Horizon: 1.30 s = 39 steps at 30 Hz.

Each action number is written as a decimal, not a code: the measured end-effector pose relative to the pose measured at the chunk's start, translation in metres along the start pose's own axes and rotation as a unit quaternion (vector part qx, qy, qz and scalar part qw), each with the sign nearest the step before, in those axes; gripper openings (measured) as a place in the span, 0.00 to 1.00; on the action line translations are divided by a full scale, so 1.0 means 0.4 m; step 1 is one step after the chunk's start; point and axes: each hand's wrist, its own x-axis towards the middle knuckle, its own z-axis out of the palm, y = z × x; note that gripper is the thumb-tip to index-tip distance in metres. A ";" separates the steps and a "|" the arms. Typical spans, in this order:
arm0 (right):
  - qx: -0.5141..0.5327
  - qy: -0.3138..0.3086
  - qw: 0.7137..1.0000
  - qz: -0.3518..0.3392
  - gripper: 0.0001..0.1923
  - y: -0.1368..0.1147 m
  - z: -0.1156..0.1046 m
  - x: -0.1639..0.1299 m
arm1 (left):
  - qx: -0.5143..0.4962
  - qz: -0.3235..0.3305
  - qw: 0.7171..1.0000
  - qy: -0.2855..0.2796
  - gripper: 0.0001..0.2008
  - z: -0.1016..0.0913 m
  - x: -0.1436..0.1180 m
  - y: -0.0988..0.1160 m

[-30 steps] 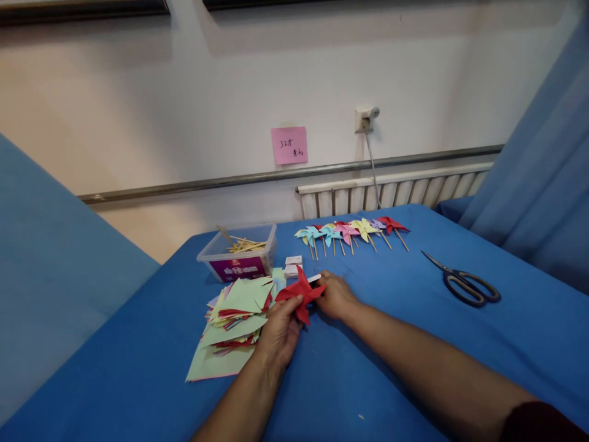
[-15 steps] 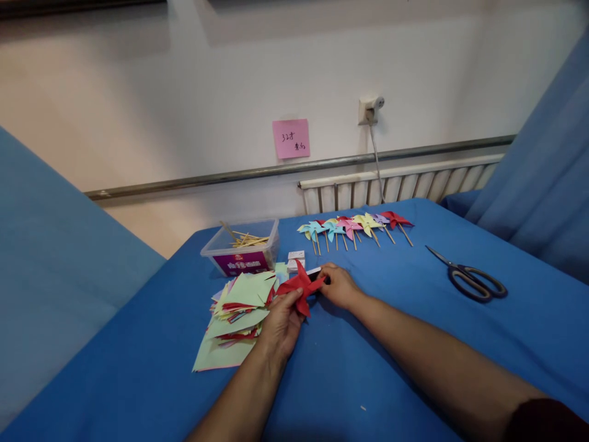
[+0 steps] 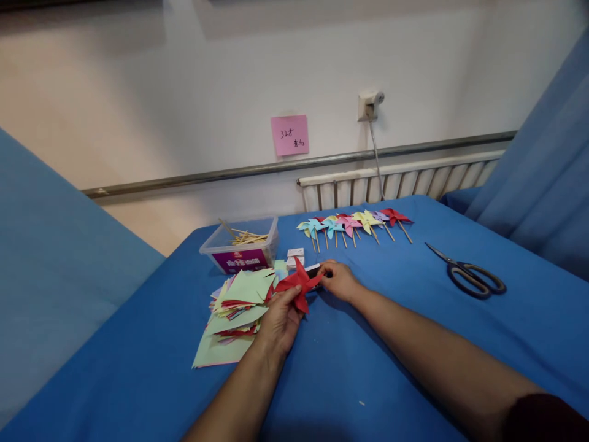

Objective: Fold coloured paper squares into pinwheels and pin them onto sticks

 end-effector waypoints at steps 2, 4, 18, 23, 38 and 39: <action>0.001 -0.001 1.000 -0.003 0.06 -0.001 -0.001 0.000 | 0.001 -0.002 1.000 -0.005 0.08 0.000 0.000 0.000; 0.000 -0.001 1.000 -0.005 0.06 -0.001 -0.002 0.000 | -0.001 0.000 1.000 -0.008 0.08 0.001 -0.001 0.000; -0.049 -0.032 0.998 -0.005 0.04 -0.028 -0.014 -0.010 | 0.002 -0.003 1.000 -0.006 0.09 0.005 -0.006 0.002; -0.095 -0.081 0.992 -0.015 0.05 -0.060 -0.026 -0.022 | -0.003 -0.003 1.000 -0.003 0.08 0.006 -0.010 0.004; -0.106 -0.062 0.992 0.011 0.06 -0.059 -0.027 -0.018 | 0.013 -0.006 1.000 -0.014 0.08 0.003 -0.007 -0.002; -0.098 -0.056 0.993 0.011 0.06 -0.057 -0.026 -0.018 | 0.014 -0.004 1.000 -0.013 0.08 0.003 -0.007 -0.002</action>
